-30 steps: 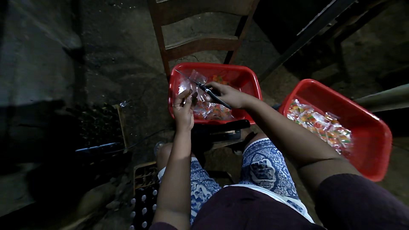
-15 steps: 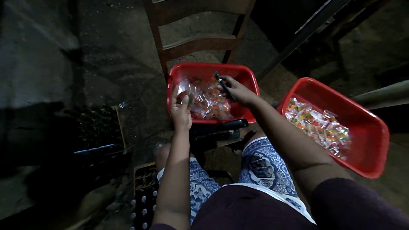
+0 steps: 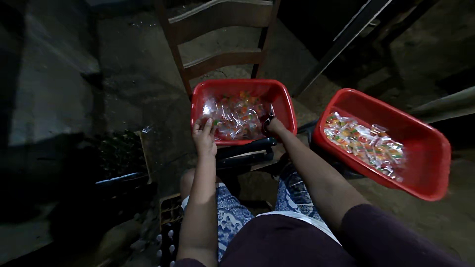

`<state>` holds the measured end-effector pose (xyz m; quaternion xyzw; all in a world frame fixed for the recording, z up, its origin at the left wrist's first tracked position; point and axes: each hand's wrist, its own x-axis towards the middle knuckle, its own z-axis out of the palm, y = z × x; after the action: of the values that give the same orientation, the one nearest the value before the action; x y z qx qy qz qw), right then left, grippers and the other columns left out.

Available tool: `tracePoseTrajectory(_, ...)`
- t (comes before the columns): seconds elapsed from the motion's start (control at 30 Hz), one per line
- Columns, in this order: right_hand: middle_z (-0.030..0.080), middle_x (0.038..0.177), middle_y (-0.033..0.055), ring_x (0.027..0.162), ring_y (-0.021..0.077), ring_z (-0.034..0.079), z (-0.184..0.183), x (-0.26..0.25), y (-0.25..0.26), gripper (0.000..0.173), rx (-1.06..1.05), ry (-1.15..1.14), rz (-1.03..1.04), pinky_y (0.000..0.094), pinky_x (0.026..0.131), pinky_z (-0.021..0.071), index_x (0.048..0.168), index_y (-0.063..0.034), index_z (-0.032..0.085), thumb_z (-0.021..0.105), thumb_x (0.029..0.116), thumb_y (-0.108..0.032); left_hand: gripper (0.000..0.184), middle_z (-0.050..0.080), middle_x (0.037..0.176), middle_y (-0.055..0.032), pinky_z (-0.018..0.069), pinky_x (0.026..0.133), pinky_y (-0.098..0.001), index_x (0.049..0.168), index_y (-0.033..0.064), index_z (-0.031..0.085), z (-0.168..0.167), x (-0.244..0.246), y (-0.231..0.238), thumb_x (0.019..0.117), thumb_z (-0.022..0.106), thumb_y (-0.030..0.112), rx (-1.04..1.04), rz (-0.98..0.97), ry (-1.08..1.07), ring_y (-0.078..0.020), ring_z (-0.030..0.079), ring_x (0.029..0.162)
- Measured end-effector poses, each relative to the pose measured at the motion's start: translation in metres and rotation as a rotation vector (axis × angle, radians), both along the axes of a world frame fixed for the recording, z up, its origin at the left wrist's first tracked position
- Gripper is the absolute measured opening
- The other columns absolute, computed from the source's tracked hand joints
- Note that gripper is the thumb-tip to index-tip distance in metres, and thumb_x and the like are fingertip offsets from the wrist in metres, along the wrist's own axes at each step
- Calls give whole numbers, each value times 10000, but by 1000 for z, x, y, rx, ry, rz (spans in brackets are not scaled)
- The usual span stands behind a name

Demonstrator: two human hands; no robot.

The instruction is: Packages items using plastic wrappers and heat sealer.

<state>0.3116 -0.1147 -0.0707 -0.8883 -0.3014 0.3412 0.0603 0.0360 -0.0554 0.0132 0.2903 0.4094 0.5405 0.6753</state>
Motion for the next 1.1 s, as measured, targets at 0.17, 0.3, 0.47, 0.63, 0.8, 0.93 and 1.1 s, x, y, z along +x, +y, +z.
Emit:
tracePoseTrajectory(0.17,633,1267,303,1230,466,596,23,-1,-6,397,-172,-62,315,676,1005,463,1177,94,660,666,981,-251,149,692,1022,-33,592,787,-279,1112,107,567,25,-2,-33,1024,540,-9,-102,15,-190,-118,684,837)
tracePoseTrajectory(0.3,623,1275,335,1250,505,576,27,12,-23,375,82,-58,263,693,1038,427,1257,86,635,552,1052,-216,160,678,902,-28,609,791,-299,1038,98,574,50,-1,-75,1022,504,-45,-115,-43,-234,-129,690,790)
tracePoseTrajectory(0.47,692,1086,224,986,298,686,127,-49,-92,293,875,116,156,489,918,541,1202,65,641,521,1075,-169,179,712,936,-42,607,831,-311,1051,72,620,72,-3,-128,1016,507,-62,-98,-95,-206,-148,711,842)
tracePoseTrajectory(0.63,647,1089,77,895,94,644,171,-130,-183,323,1138,552,205,275,784,569,1204,1,622,707,923,-133,184,702,962,-7,585,786,-272,1034,111,645,84,11,-187,1011,531,-32,-33,-193,-116,-104,676,823)
tracePoseTrajectory(0.8,677,953,39,785,70,651,157,-140,-223,158,1222,638,78,255,740,581,1068,-15,668,712,924,-63,202,714,979,-16,596,811,-295,993,114,671,81,14,-233,998,541,-41,1,-309,-120,-122,693,850)
tracePoseTrajectory(0.93,684,916,11,753,44,636,146,-141,-251,113,1244,705,40,232,713,565,1046,-33,664,683,935,-29,176,723,969,-40,599,827,-319,971,76,666,77,8,-253,993,550,-54,1,-374,-28,-135,704,855)
tracePoseTrajectory(1.1,680,933,-15,802,43,642,142,-135,-269,59,1266,742,2,245,754,570,1014,-59,661,657,956,-51,109,724,947,-23,598,832,-310,975,58,665,79,9,-269,1015,576,10,21,-427,93,-120,704,851)
